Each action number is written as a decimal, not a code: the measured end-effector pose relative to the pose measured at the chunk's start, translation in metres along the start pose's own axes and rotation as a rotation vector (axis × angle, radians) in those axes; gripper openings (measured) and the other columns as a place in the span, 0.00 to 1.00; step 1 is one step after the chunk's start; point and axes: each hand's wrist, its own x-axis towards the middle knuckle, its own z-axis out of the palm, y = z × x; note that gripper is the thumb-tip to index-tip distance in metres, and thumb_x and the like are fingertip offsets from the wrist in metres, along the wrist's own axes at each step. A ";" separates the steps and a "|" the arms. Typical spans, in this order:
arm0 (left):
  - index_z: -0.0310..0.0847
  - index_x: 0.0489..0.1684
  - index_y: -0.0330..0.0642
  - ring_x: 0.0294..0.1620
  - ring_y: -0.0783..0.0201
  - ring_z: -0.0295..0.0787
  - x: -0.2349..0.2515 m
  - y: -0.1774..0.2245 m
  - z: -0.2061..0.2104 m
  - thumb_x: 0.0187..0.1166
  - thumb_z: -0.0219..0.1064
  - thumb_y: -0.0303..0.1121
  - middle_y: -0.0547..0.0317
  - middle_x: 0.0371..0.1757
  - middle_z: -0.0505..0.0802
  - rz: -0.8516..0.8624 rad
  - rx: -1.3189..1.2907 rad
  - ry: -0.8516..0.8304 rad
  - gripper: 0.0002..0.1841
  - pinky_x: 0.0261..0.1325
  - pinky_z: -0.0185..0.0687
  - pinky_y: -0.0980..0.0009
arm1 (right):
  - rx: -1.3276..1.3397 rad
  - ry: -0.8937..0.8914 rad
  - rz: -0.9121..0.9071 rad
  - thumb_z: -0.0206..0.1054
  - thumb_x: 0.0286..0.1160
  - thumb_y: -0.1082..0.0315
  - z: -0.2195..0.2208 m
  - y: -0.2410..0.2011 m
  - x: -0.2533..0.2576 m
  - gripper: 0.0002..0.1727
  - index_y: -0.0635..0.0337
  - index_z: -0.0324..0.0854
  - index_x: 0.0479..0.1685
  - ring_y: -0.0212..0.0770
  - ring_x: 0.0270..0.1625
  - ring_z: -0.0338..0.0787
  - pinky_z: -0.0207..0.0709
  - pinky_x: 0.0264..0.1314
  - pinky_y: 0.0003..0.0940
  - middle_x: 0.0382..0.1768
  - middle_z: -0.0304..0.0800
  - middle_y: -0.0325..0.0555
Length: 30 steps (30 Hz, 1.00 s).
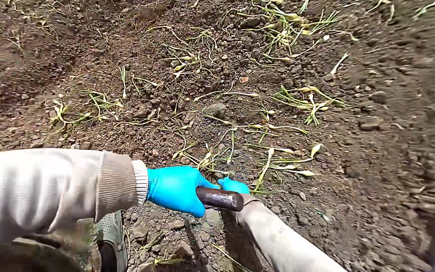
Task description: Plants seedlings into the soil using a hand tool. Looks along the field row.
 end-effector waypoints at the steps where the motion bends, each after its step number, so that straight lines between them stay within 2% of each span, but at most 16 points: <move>1: 0.79 0.79 0.55 0.35 0.83 0.88 -0.012 0.026 -0.026 0.71 0.75 0.43 0.70 0.41 0.94 -0.033 0.006 -0.002 0.31 0.30 0.87 0.74 | 0.036 0.085 0.044 0.58 0.86 0.69 0.007 -0.008 0.003 0.26 0.49 0.75 0.83 0.65 0.75 0.83 0.74 0.75 0.68 0.81 0.77 0.58; 3: 0.81 0.78 0.68 0.32 0.80 0.87 -0.027 0.124 -0.070 0.68 0.77 0.32 0.73 0.39 0.95 -0.577 0.073 0.035 0.34 0.38 0.86 0.74 | 0.004 0.189 0.076 0.61 0.80 0.74 0.016 -0.023 0.004 0.24 0.51 0.84 0.74 0.65 0.68 0.89 0.80 0.67 0.66 0.78 0.80 0.57; 4: 0.87 0.70 0.65 0.27 0.80 0.85 -0.038 0.139 -0.083 0.65 0.76 0.32 0.74 0.34 0.94 -0.619 0.119 0.095 0.29 0.31 0.84 0.76 | 0.003 0.227 0.077 0.63 0.79 0.73 0.023 -0.027 0.001 0.21 0.49 0.87 0.68 0.62 0.64 0.90 0.84 0.63 0.63 0.77 0.81 0.53; 6: 0.92 0.33 0.58 0.13 0.79 0.76 -0.065 0.135 -0.098 0.56 0.75 0.34 0.74 0.17 0.86 -0.503 0.184 0.270 0.09 0.12 0.69 0.78 | 0.079 0.250 0.026 0.64 0.79 0.71 0.043 -0.033 -0.016 0.19 0.47 0.87 0.67 0.59 0.60 0.92 0.87 0.58 0.62 0.74 0.82 0.51; 7: 0.91 0.29 0.59 0.12 0.80 0.76 -0.077 0.130 -0.104 0.55 0.76 0.35 0.76 0.16 0.85 -0.441 0.197 0.343 0.07 0.11 0.69 0.78 | 0.129 0.231 0.003 0.62 0.82 0.69 0.055 -0.035 -0.028 0.20 0.46 0.86 0.71 0.59 0.61 0.93 0.86 0.59 0.63 0.72 0.85 0.50; 9: 0.92 0.47 0.52 0.27 0.80 0.84 -0.100 0.104 -0.114 0.56 0.79 0.30 0.75 0.31 0.91 -0.180 0.133 0.445 0.18 0.23 0.83 0.78 | 0.203 0.135 0.009 0.57 0.88 0.65 0.082 -0.037 -0.049 0.23 0.44 0.79 0.80 0.58 0.67 0.91 0.81 0.66 0.65 0.73 0.87 0.50; 11: 0.78 0.64 0.36 0.54 0.63 0.92 -0.117 0.037 -0.115 0.62 0.77 0.29 0.57 0.57 0.93 0.241 0.085 0.427 0.27 0.54 0.95 0.67 | 0.250 0.063 0.069 0.56 0.88 0.65 0.111 -0.037 -0.067 0.23 0.49 0.78 0.80 0.59 0.69 0.90 0.81 0.67 0.66 0.74 0.86 0.52; 12: 0.77 0.64 0.29 0.57 0.53 0.93 -0.117 0.006 -0.105 0.64 0.77 0.28 0.46 0.58 0.92 0.419 0.022 0.429 0.27 0.59 0.95 0.58 | 0.270 0.040 0.114 0.56 0.87 0.65 0.123 -0.037 -0.074 0.23 0.51 0.78 0.78 0.59 0.69 0.90 0.81 0.67 0.65 0.74 0.85 0.52; 14: 0.85 0.63 0.37 0.61 0.60 0.93 -0.097 -0.003 -0.075 0.67 0.78 0.30 0.54 0.61 0.94 0.361 -0.083 0.343 0.23 0.66 0.93 0.62 | 0.319 0.027 0.197 0.57 0.86 0.64 0.128 -0.036 -0.085 0.23 0.52 0.79 0.77 0.57 0.71 0.88 0.81 0.69 0.61 0.74 0.85 0.52; 17: 0.91 0.31 0.53 0.27 0.81 0.85 -0.026 0.003 -0.009 0.62 0.77 0.31 0.76 0.27 0.91 -0.218 -0.250 0.085 0.04 0.30 0.80 0.80 | 0.371 0.063 0.258 0.59 0.87 0.62 0.112 -0.042 -0.094 0.21 0.51 0.83 0.74 0.55 0.68 0.89 0.80 0.68 0.60 0.71 0.87 0.51; 19: 0.90 0.37 0.46 0.24 0.71 0.81 -0.005 -0.066 0.058 0.71 0.73 0.34 0.65 0.24 0.87 -0.489 -0.312 -0.106 0.04 0.30 0.77 0.66 | 0.377 0.143 0.261 0.64 0.84 0.62 0.102 -0.052 -0.094 0.18 0.51 0.87 0.68 0.54 0.62 0.92 0.84 0.62 0.59 0.65 0.90 0.49; 21: 0.86 0.35 0.42 0.24 0.67 0.78 -0.016 -0.114 0.107 0.71 0.69 0.35 0.61 0.24 0.84 -0.648 -0.394 -0.061 0.07 0.32 0.75 0.62 | 0.366 0.194 0.236 0.67 0.81 0.63 0.097 -0.063 -0.084 0.16 0.51 0.89 0.64 0.53 0.58 0.93 0.86 0.58 0.58 0.62 0.91 0.48; 24: 0.85 0.32 0.47 0.19 0.75 0.74 -0.050 -0.112 0.108 0.67 0.70 0.36 0.71 0.20 0.81 -0.660 -0.539 0.075 0.05 0.27 0.72 0.71 | 0.339 0.073 0.174 0.67 0.79 0.66 0.114 -0.086 -0.051 0.16 0.53 0.90 0.62 0.56 0.60 0.93 0.85 0.59 0.61 0.64 0.90 0.50; 28: 0.86 0.27 0.57 0.15 0.82 0.71 -0.100 -0.075 0.034 0.64 0.74 0.36 0.78 0.16 0.80 -0.389 -0.586 0.209 0.02 0.19 0.66 0.82 | 0.273 -0.084 0.152 0.62 0.79 0.62 0.139 -0.112 -0.024 0.20 0.58 0.86 0.65 0.60 0.65 0.90 0.83 0.62 0.65 0.70 0.86 0.55; 29: 0.90 0.36 0.58 0.19 0.84 0.75 -0.116 -0.070 0.014 0.64 0.75 0.35 0.78 0.21 0.85 -0.275 -0.544 0.228 0.06 0.23 0.71 0.84 | 0.276 -0.061 0.163 0.61 0.80 0.59 0.141 -0.115 -0.028 0.22 0.57 0.85 0.67 0.59 0.65 0.91 0.83 0.63 0.64 0.70 0.86 0.54; 30: 0.91 0.59 0.55 0.29 0.83 0.82 -0.131 -0.072 -0.004 0.68 0.75 0.35 0.76 0.34 0.91 -0.138 -0.498 0.206 0.19 0.33 0.81 0.83 | 0.278 -0.029 0.173 0.59 0.81 0.57 0.143 -0.114 -0.033 0.24 0.55 0.84 0.71 0.57 0.67 0.90 0.82 0.64 0.62 0.70 0.86 0.53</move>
